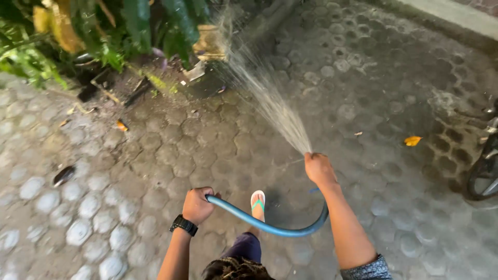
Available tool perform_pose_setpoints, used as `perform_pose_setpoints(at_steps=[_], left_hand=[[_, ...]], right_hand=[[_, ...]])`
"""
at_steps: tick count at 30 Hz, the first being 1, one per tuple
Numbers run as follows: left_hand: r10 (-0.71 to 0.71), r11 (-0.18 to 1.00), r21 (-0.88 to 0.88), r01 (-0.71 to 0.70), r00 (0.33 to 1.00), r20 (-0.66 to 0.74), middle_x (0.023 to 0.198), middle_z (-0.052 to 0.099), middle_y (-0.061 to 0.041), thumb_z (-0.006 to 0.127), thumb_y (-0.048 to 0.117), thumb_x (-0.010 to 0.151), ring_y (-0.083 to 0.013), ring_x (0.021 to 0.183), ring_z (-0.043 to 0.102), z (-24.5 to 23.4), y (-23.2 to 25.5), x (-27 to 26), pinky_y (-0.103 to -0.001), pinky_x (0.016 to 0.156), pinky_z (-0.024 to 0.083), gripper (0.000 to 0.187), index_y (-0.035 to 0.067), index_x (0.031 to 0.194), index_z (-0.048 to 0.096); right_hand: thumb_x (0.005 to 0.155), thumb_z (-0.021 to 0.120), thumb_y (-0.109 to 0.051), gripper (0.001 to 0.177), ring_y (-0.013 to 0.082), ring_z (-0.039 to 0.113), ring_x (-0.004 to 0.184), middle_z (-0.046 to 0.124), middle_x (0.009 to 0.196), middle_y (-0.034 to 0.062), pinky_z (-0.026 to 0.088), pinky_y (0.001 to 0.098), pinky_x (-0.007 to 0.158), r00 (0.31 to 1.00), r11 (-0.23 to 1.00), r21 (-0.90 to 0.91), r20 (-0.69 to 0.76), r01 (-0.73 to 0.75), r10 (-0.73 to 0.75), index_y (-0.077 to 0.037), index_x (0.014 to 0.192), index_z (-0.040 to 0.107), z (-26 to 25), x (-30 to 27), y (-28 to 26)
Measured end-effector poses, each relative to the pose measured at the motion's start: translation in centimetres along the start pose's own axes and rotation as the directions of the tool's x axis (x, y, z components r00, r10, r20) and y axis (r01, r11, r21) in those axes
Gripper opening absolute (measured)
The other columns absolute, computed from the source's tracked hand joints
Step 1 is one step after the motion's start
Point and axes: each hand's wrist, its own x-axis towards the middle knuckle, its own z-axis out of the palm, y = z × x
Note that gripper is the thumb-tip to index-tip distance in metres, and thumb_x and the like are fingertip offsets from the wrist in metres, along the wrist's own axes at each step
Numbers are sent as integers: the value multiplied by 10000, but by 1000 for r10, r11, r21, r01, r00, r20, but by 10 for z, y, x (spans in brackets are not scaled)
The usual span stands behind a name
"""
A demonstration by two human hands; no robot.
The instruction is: Watering plants in a garden using a hose.
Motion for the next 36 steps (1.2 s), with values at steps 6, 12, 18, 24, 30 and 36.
perform_pose_setpoints(at_steps=[6, 12, 18, 24, 30, 36], left_hand=[[-20, 996, -93, 16, 999, -41, 589, 575, -182, 775, 290, 783, -345, 510, 575, 56, 32, 137, -408, 533, 485, 316, 59, 630, 623], [16, 997, -82, -18, 1000, -15, 573, 562, -179, 797, 289, 777, -348, 505, 539, 82, 84, 255, -411, 528, 475, 342, 45, 621, 615], [40, 997, -70, -41, 999, -16, 574, 558, -177, 786, 268, 783, -349, 509, 528, 119, 111, 373, -403, 519, 468, 330, 51, 623, 595], [37, 999, 2, -36, 999, -29, 577, 553, -182, 787, 350, 857, -344, 507, 521, 175, 157, 488, -426, 514, 440, 409, 69, 624, 602], [99, 995, 25, -98, 995, -31, 569, 582, -168, 773, 385, 850, -336, 508, 536, 227, 214, 621, -443, 509, 416, 447, 62, 591, 605], [62, 997, 43, -62, 998, -8, 564, 543, -188, 775, 395, 864, -336, 494, 484, 251, 265, 729, -439, 505, 398, 459, 53, 605, 613]], right_hand=[[1031, 456, -402, 535, 532, 635, 1037, 679, 1005, 357, 518, 585, 905, 956, 956, 84, -56, -281, 286, 47, 952, 736, -47, 128, 39], [1063, 387, -362, 524, 539, 651, 1056, 694, 1070, 330, 508, 581, 974, 970, 975, -2, -100, -221, 220, 31, 998, 726, -81, 241, 85], [1013, 431, -405, 527, 546, 596, 1109, 654, 1090, 363, 465, 584, 991, 929, 922, 156, -58, -353, 366, 30, 1021, 729, -104, 343, 101], [1043, 425, -441, 582, 521, 627, 1133, 668, 1089, 370, 503, 562, 1003, 926, 914, 161, -4, -371, 377, 56, 1011, 726, -107, 460, 149], [987, 449, -432, 543, 532, 602, 1118, 658, 1057, 374, 478, 574, 990, 944, 928, 172, 80, -331, 321, 25, 1044, 737, -122, 585, 204], [1039, 391, -402, 545, 521, 651, 1044, 685, 1046, 339, 522, 568, 938, 989, 992, 39, 98, -118, 114, 32, 998, 718, -115, 705, 249]])
